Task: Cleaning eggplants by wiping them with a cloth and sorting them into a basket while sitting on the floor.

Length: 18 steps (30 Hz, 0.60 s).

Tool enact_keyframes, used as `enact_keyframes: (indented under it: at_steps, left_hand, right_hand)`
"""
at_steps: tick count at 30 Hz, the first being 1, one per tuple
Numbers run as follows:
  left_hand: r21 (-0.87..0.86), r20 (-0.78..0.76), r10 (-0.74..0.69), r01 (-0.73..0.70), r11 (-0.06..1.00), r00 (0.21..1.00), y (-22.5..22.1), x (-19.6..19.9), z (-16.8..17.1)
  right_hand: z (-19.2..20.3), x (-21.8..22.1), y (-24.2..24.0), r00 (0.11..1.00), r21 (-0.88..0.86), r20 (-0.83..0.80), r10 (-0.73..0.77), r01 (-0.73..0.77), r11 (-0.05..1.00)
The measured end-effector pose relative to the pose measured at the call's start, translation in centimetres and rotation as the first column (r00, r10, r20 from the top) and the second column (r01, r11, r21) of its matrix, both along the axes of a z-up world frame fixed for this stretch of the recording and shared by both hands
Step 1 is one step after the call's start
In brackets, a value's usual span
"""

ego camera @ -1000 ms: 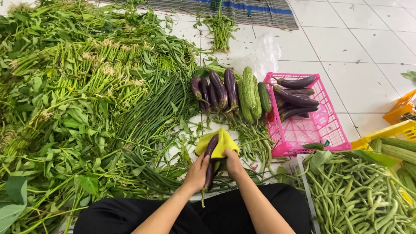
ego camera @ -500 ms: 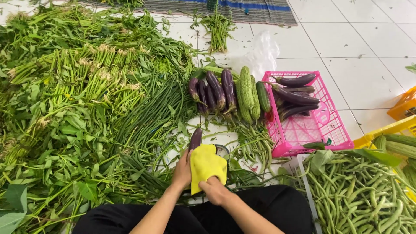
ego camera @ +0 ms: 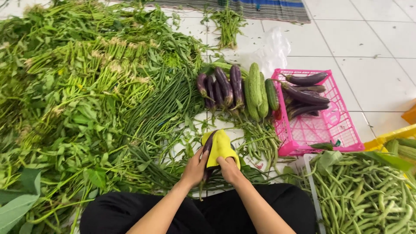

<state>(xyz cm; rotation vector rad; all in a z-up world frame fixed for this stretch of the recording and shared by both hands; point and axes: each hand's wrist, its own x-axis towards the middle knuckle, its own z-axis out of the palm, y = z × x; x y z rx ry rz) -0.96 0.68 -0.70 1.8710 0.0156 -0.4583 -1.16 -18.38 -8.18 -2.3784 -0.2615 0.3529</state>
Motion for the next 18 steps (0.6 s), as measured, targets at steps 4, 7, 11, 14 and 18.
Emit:
enact_keyframes:
  at_steps: [4, 7, 11, 14, 18]
  left_hand:
    - [-0.004, -0.029, 0.065, -0.065, 0.998, 0.997, -0.1, -0.7, 1.8]
    - [0.027, -0.072, 0.074, -0.072, 0.997, 0.995, -0.7, -1.6, 2.3]
    - [0.017, -0.071, 0.088, -0.087, 0.996, 0.994, -0.5, -0.5, -0.6]
    - [-0.015, -0.038, 0.145, -0.146, 0.989, 0.989, 0.3, -0.1, 0.0]
    - [-0.009, -0.003, 0.181, -0.181, 0.983, 0.983, 1.0, 0.7, 0.5]
  right_hand:
    - [7.3, -0.5, 1.8, 0.899, 0.355, -0.394, -0.191, 0.341, 0.870]
    - [3.3, 1.2, 0.9, 0.824, 0.207, -0.523, -0.218, 0.371, 0.905]
    - [3.6, 1.8, 0.7, 0.834, 0.195, -0.493, -0.246, 0.382, 0.903]
    - [5.7, 0.7, 3.4, 0.829, 0.137, -0.487, -0.277, 0.385, 0.913]
    - [0.7, -4.4, 2.7, 0.953, 0.061, 0.106, 0.282, -0.290, 0.955]
